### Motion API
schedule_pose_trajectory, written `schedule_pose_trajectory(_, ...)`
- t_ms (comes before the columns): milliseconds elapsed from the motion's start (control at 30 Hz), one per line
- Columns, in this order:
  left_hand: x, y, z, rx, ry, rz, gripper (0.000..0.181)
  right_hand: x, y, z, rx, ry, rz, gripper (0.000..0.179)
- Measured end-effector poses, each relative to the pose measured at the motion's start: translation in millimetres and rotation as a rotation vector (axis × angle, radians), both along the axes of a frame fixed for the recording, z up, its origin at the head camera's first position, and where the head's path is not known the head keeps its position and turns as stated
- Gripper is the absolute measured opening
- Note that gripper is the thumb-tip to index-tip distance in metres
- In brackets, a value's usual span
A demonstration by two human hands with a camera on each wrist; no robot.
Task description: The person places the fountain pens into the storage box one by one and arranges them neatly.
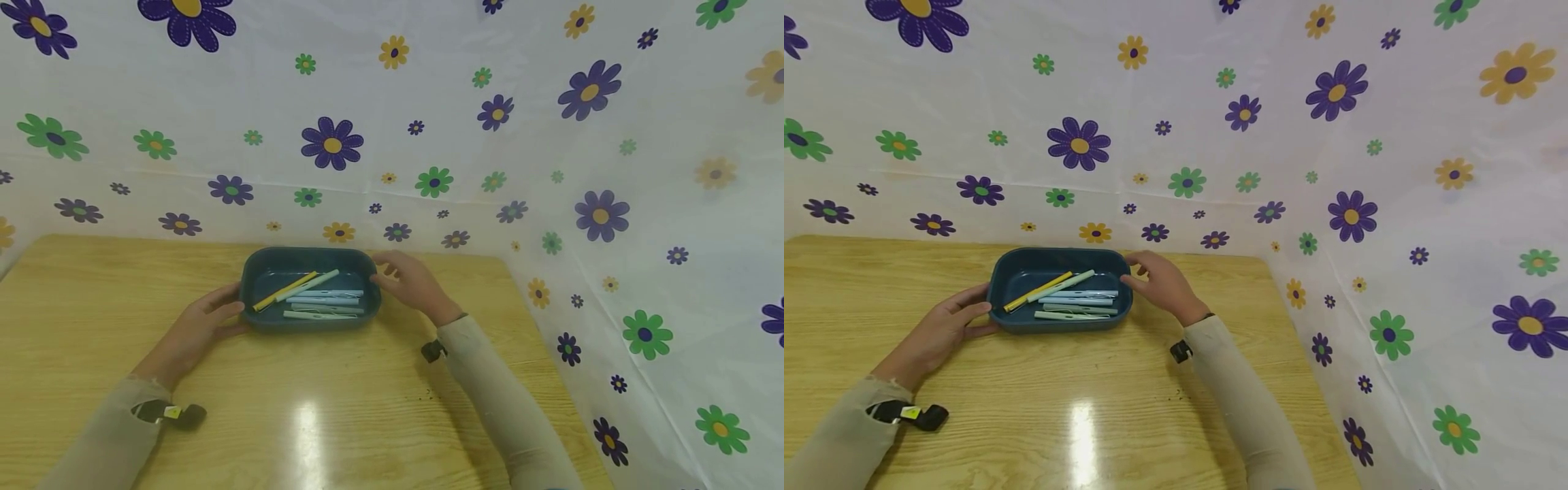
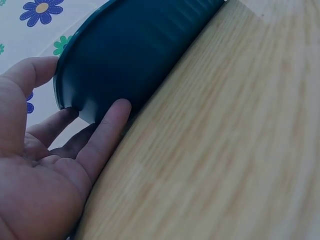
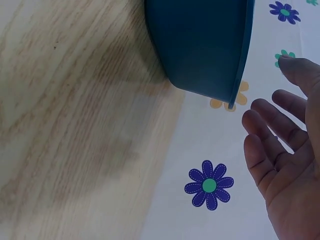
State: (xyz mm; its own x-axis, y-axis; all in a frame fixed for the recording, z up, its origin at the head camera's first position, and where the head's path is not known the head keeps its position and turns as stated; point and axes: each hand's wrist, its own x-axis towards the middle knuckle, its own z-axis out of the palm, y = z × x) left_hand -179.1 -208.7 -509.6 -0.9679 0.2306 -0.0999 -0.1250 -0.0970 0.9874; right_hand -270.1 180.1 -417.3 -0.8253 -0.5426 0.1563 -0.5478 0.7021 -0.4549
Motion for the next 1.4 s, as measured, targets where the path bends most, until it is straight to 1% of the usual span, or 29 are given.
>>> schedule_pose_trajectory(133,0.0,-0.7,-1.2,0.009,0.011,-0.005,0.063,-2.7,-6,4.4,0.029,-0.011,0.006,0.042)
schedule_pose_trajectory(267,0.9,0.2,-2.1,0.017,0.030,0.010,0.062,-5.9,-12,7.0,0.067,-0.008,0.029,0.045)
schedule_pose_trajectory(400,1.9,2.2,-3.5,-0.032,0.078,0.026,0.062,-9.3,-15,6.0,0.107,-0.014,0.048,0.047)
schedule_pose_trajectory(500,2.3,2.9,-4.5,-0.060,0.104,0.024,0.062,-11.8,-16,4.9,0.136,-0.019,0.055,0.046)
schedule_pose_trajectory(633,2.2,2.0,-5.9,-0.074,0.106,0.019,0.065,-15.4,-20,6.5,0.144,-0.019,0.053,0.043)
schedule_pose_trajectory(800,2.1,2.2,-7.2,-0.107,0.116,0.034,0.068,-15.7,-24,12.3,0.126,-0.042,0.054,0.042)
schedule_pose_trajectory(933,2.8,3.5,-5.3,-0.174,0.139,0.064,0.069,-14.8,-26,14.6,0.131,-0.045,0.066,0.042)
schedule_pose_trajectory(1033,3.3,3.3,-3.6,-0.205,0.138,0.076,0.070,-15.6,-27,14.4,0.143,-0.042,0.069,0.041)
schedule_pose_trajectory(1267,3.8,2.2,-4.1,-0.172,0.127,0.058,0.070,-21.2,-31,11.8,0.143,-0.067,0.089,0.040)
schedule_pose_trajectory(1400,3.7,2.5,-3.5,-0.160,0.140,0.055,0.069,-25.1,-34,10.6,0.149,-0.068,0.104,0.042)
